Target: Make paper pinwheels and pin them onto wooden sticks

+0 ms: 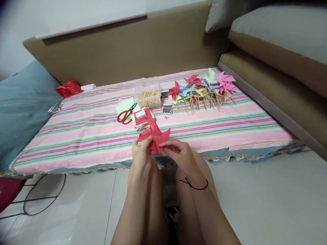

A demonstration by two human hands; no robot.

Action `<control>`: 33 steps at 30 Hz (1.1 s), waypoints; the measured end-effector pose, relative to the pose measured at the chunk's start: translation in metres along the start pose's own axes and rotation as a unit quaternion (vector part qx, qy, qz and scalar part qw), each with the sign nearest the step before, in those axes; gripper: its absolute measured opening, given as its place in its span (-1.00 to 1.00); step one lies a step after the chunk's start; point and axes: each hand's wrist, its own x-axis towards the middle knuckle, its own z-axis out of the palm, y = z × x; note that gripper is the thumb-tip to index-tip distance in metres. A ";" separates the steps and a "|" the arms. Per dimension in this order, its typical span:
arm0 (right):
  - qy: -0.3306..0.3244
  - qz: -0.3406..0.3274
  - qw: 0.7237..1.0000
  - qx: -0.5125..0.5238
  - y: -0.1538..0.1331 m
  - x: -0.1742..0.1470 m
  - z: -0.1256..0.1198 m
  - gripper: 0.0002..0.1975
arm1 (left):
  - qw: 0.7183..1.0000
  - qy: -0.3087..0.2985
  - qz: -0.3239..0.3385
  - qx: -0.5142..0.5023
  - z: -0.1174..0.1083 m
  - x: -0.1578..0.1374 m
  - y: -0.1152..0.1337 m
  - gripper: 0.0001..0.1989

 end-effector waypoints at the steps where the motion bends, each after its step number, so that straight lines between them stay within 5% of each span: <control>1: 0.005 0.004 1.000 0.005 0.001 0.000 0.001 -0.89 | 1.000 -0.002 -0.001 0.002 0.000 -0.001 0.000 -0.26; 16: 0.166 0.044 0.980 0.097 0.009 0.003 0.016 -0.84 | 0.993 -0.074 0.036 0.082 -0.001 -0.011 -0.006 -0.33; 27: 0.218 0.015 0.975 0.048 0.015 0.003 0.023 -0.77 | 0.994 -0.077 0.042 0.069 0.001 -0.012 -0.006 -0.35; 33: 0.254 -0.022 0.960 0.119 0.016 0.003 0.028 -0.53 | 0.994 -0.081 0.038 0.069 0.002 -0.012 -0.007 -0.35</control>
